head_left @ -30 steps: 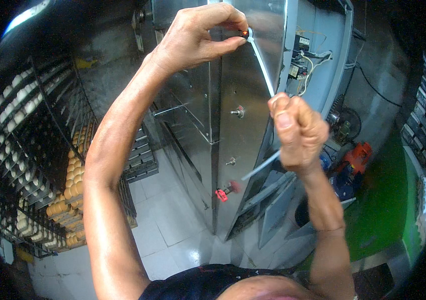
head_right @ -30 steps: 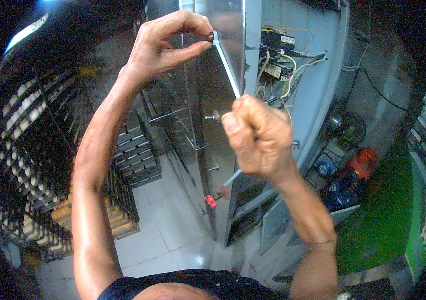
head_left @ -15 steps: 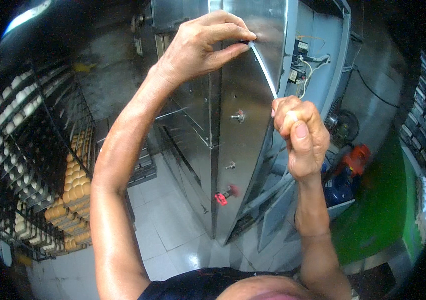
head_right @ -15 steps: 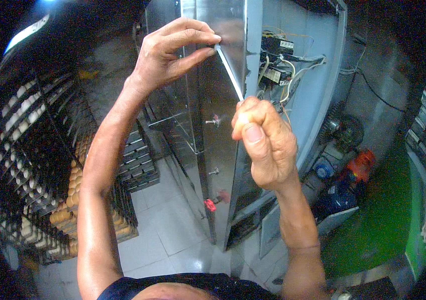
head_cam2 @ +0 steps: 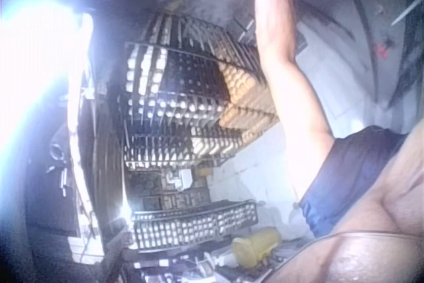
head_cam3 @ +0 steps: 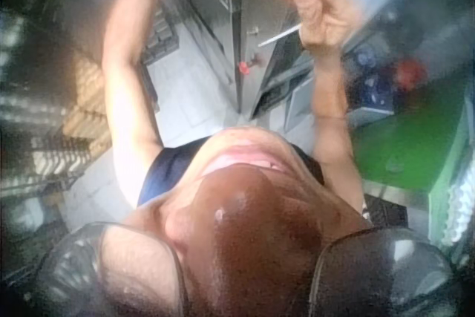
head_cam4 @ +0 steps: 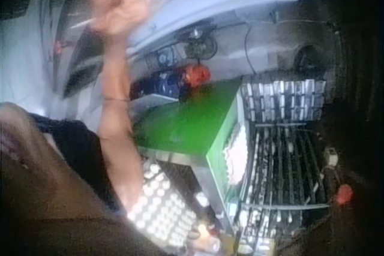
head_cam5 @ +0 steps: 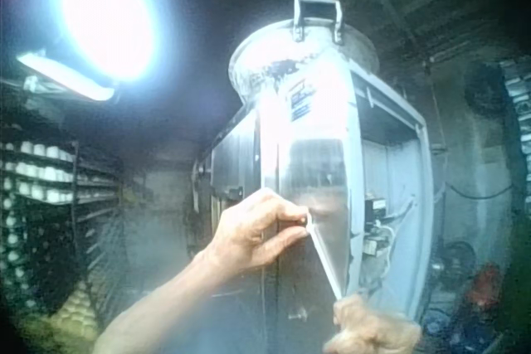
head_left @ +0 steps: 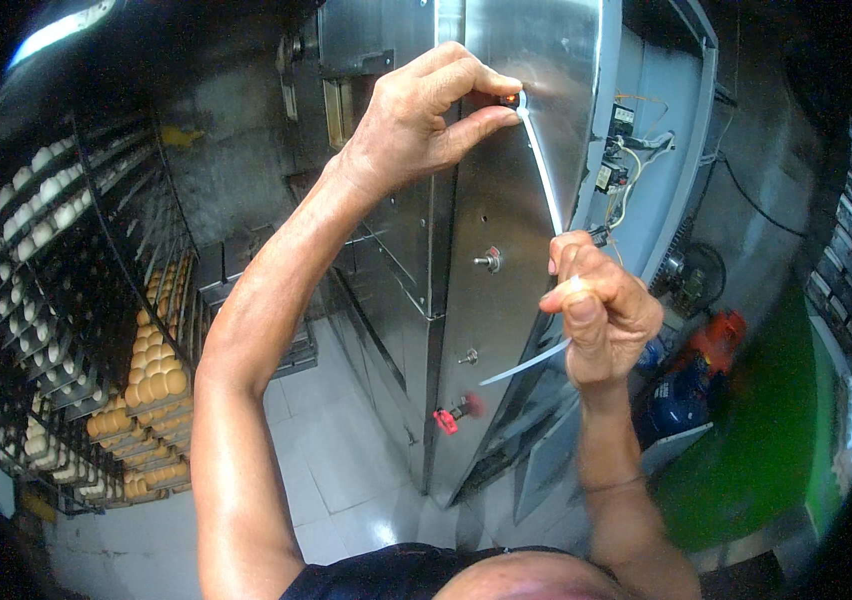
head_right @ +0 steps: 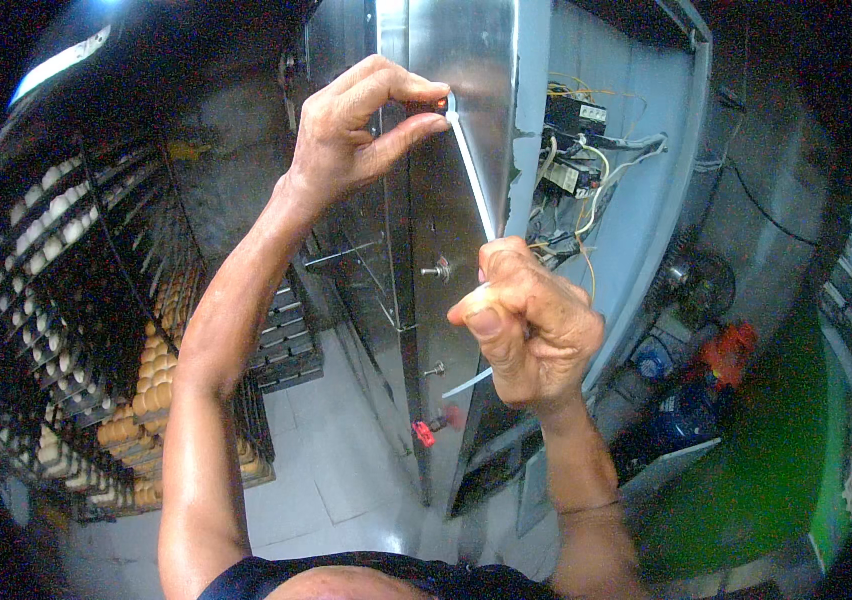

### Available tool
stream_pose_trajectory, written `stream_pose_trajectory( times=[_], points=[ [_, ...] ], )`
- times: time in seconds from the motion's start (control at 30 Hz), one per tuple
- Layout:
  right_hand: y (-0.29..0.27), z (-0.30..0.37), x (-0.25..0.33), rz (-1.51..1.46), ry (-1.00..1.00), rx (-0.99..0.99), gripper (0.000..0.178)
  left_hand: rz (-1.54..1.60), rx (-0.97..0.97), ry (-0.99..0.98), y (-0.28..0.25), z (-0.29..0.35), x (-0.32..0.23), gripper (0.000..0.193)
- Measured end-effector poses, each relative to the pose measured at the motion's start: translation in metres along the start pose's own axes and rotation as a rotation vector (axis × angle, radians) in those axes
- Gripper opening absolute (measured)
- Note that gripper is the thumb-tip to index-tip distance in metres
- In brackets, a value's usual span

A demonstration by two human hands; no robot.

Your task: The person works on the control panel of a large oven, manipulating wires by hand, fitting a dial onto the panel, and using pliers to adjust internal components.

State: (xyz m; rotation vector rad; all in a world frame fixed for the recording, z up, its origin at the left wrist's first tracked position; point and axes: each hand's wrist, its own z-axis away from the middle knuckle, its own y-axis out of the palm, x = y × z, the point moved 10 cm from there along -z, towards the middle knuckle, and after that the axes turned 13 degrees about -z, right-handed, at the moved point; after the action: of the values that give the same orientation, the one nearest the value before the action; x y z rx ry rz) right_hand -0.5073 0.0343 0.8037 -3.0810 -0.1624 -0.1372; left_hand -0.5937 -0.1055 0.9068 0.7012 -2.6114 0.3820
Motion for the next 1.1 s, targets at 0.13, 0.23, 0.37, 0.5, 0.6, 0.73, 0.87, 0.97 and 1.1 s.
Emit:
stream_pose_trajectory(
  times=[0.13, 0.23, 0.37, 0.5, 0.6, 0.73, 0.87, 0.97, 1.1],
  points=[
    [0.0, 0.003, 0.001, 0.032, -0.004, -0.001, 0.037, 0.037, 0.013, 0.007, 0.001, -0.002, 0.003, 0.025],
    [0.004, 0.006, 0.001, 0.08, -0.037, 0.003, 0.039, 0.035, 0.042, 0.049, 0.001, -0.006, 0.002, 0.024],
    [0.012, 0.007, 0.002, 0.136, -0.07, 0.038, 0.038, 0.068, 0.107, 0.007, 0.001, -0.009, 0.009, 0.025],
    [0.035, 0.01, 0.0, 0.309, -0.124, 0.176, 0.032, 0.105, 0.095, -0.006, 0.003, -0.007, 0.013, 0.025],
    [0.05, 0.009, -0.003, 0.414, -0.116, 0.234, 0.022, 0.14, 0.076, -0.01, 0.005, -0.009, 0.013, 0.025],
    [0.065, 0.007, -0.011, 0.524, -0.057, 0.273, 0.024, 0.146, 0.066, -0.016, 0.007, -0.007, 0.014, 0.024],
    [0.07, 0.008, -0.018, 0.565, -0.056, 0.251, 0.025, 0.189, 0.016, -0.032, 0.004, -0.003, 0.013, 0.025],
    [0.072, 0.009, -0.02, 0.574, -0.073, 0.237, 0.024, 0.181, 0.024, -0.096, 0.001, -0.002, 0.006, 0.029],
    [0.069, 0.011, -0.016, 0.562, -0.091, 0.204, 0.023, 0.145, -0.064, -0.215, 0.004, 0.0, 0.004, 0.025]
  ],
)
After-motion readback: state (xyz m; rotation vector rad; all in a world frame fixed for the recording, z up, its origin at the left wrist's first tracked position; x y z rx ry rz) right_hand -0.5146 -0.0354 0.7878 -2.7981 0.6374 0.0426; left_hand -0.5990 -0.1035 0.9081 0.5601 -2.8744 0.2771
